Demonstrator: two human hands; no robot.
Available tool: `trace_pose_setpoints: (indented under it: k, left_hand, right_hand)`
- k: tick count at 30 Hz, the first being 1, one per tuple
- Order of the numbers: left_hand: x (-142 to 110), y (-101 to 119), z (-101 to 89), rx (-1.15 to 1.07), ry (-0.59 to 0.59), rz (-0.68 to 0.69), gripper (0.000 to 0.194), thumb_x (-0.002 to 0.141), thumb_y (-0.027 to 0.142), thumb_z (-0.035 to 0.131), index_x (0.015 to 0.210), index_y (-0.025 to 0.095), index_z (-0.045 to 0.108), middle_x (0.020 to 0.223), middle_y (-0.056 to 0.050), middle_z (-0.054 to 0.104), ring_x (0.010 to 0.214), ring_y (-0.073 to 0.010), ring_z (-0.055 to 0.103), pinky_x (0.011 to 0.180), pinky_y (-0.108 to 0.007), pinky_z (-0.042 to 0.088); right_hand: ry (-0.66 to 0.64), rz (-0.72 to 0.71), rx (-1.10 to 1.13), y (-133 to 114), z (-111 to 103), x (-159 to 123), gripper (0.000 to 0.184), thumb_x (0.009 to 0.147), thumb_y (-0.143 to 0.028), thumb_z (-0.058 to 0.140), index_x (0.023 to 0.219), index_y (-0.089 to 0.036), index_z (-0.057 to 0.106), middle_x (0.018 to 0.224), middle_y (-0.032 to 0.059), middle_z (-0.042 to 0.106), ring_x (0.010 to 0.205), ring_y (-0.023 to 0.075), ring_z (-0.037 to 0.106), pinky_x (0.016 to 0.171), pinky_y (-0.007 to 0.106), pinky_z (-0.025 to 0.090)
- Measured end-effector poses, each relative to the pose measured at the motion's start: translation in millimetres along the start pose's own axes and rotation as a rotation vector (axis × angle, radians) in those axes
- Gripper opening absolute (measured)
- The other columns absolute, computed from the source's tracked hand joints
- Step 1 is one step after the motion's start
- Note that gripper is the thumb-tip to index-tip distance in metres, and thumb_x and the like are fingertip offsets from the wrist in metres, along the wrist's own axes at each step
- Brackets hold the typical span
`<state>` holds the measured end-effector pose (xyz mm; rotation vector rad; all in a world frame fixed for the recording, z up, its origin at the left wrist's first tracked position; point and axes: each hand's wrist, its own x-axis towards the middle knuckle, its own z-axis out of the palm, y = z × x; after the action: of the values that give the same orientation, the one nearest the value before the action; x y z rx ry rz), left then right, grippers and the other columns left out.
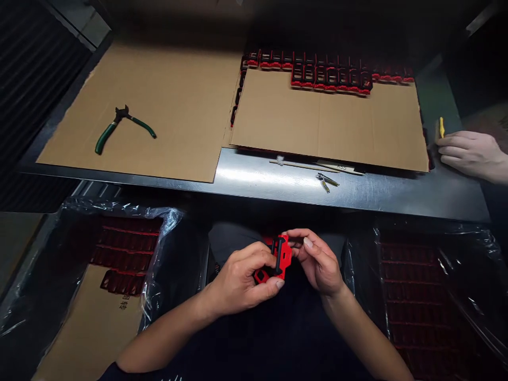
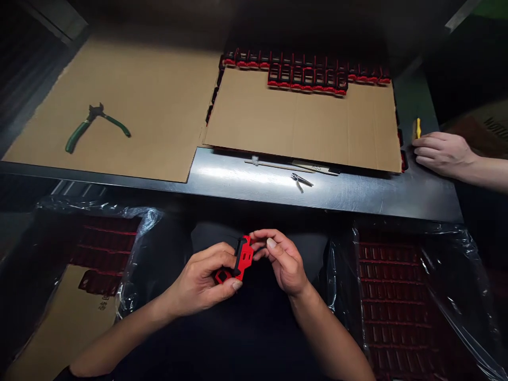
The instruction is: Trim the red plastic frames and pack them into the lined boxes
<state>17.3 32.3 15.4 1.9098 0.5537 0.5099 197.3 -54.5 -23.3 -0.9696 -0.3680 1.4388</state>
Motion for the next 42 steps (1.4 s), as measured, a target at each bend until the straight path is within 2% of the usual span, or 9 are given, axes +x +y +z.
trace_pose_setpoints:
  k: [4,10,22,26,30,32,35,38,42]
  left_hand:
    - [1.9,-1.0,0.4,0.019,-0.031,-0.023,0.01,0.081,0.021,0.071,0.083,0.015,0.063,0.076,-0.003,0.063,0.069,-0.0136,0.058,0.063,-0.023,0.047]
    - [3.9,-1.2,4.6,0.014,-0.078,-0.087,0.004,0.078,0.017,0.065,0.078,0.016,0.062,0.077,-0.002,0.062,0.069,-0.0133,0.057,0.062,-0.023,0.046]
    - [6.0,-3.1,9.5,0.171,-0.127,-0.111,0.005,0.078,0.021,0.061,0.074,0.018,0.06,0.076,-0.001,0.055,0.063,-0.0118,0.05,0.055,-0.022,0.04]
    - [4.0,-7.1,6.8,0.133,-0.149,-0.122,0.004,0.078,0.02,0.063,0.081,0.018,0.063,0.081,-0.002,0.059,0.067,-0.0133,0.055,0.06,-0.024,0.045]
    - [-2.0,-18.8,-3.0,-0.157,-0.06,-0.294,0.048,0.078,0.026,0.067,0.125,0.02,0.056,0.105,-0.007,0.065,0.079,-0.0161,0.061,0.069,-0.028,0.052]
    - [-2.6,-23.0,-5.6,-0.39,-0.035,-0.461,0.051,0.084,0.033,0.063,0.132,0.019,0.051,0.106,-0.008,0.064,0.073,-0.0137,0.059,0.063,-0.026,0.05]
    - [2.2,-19.3,-3.4,-0.596,-0.141,-0.576,0.048,0.086,0.041,0.062,0.127,0.017,0.056,0.098,-0.006,0.063,0.07,-0.0117,0.055,0.062,-0.024,0.047]
    - [10.4,-6.5,1.9,-0.564,-0.223,-0.597,0.049,0.084,0.038,0.067,0.127,0.017,0.057,0.097,-0.003,0.064,0.075,-0.0121,0.056,0.068,-0.025,0.048]
    - [16.3,4.8,5.1,-0.435,-0.214,-0.614,0.048,0.086,0.04,0.067,0.128,0.018,0.056,0.1,-0.004,0.068,0.084,-0.0157,0.061,0.071,-0.027,0.052]
  right_hand:
    - [-0.014,0.013,-0.109,-4.2,-2.8,-14.9,0.021,0.09,-0.04,0.071,0.102,-0.024,0.079,0.082,0.0029,0.074,0.072,0.0129,0.063,0.064,0.022,0.052]
    - [-0.053,-0.002,-0.226,-8.7,3.6,-27.4,0.024,0.089,-0.035,0.071,0.111,-0.027,0.077,0.085,0.0018,0.071,0.073,0.0127,0.062,0.068,0.023,0.054]
    - [-0.004,0.052,-0.251,-2.0,3.7,-21.2,0.026,0.08,-0.037,0.082,0.102,-0.024,0.076,0.086,0.0029,0.073,0.074,0.0149,0.067,0.065,0.025,0.057]
    - [0.034,0.035,-0.27,-3.2,5.4,-19.8,0.015,0.079,-0.031,0.083,0.091,-0.024,0.077,0.079,0.0002,0.073,0.067,0.0116,0.064,0.062,0.021,0.054]
    - [0.09,-0.059,-0.378,-6.2,3.4,-22.3,0.006,0.084,-0.029,0.079,0.086,-0.024,0.076,0.075,-0.0006,0.071,0.064,0.0119,0.061,0.062,0.023,0.051]
    - [0.117,-0.142,-0.468,-6.9,1.8,-24.1,0.003,0.085,-0.027,0.077,0.085,-0.024,0.076,0.077,-0.0001,0.07,0.068,0.0136,0.062,0.065,0.025,0.051]
    - [0.087,-0.255,-0.609,-6.2,1.9,-24.1,0.004,0.088,-0.023,0.074,0.089,-0.026,0.077,0.082,0.0016,0.072,0.075,0.0166,0.066,0.072,0.029,0.053]
    - [0.037,-0.329,-0.701,-4.9,5.4,-21.3,0.011,0.088,-0.019,0.073,0.093,-0.026,0.078,0.085,0.0035,0.074,0.078,0.0192,0.069,0.075,0.032,0.055]
    - [0.023,-0.406,-0.732,-4.2,8.2,-19.3,0.014,0.087,-0.016,0.073,0.093,-0.027,0.079,0.082,0.0032,0.074,0.076,0.0197,0.07,0.07,0.032,0.056]
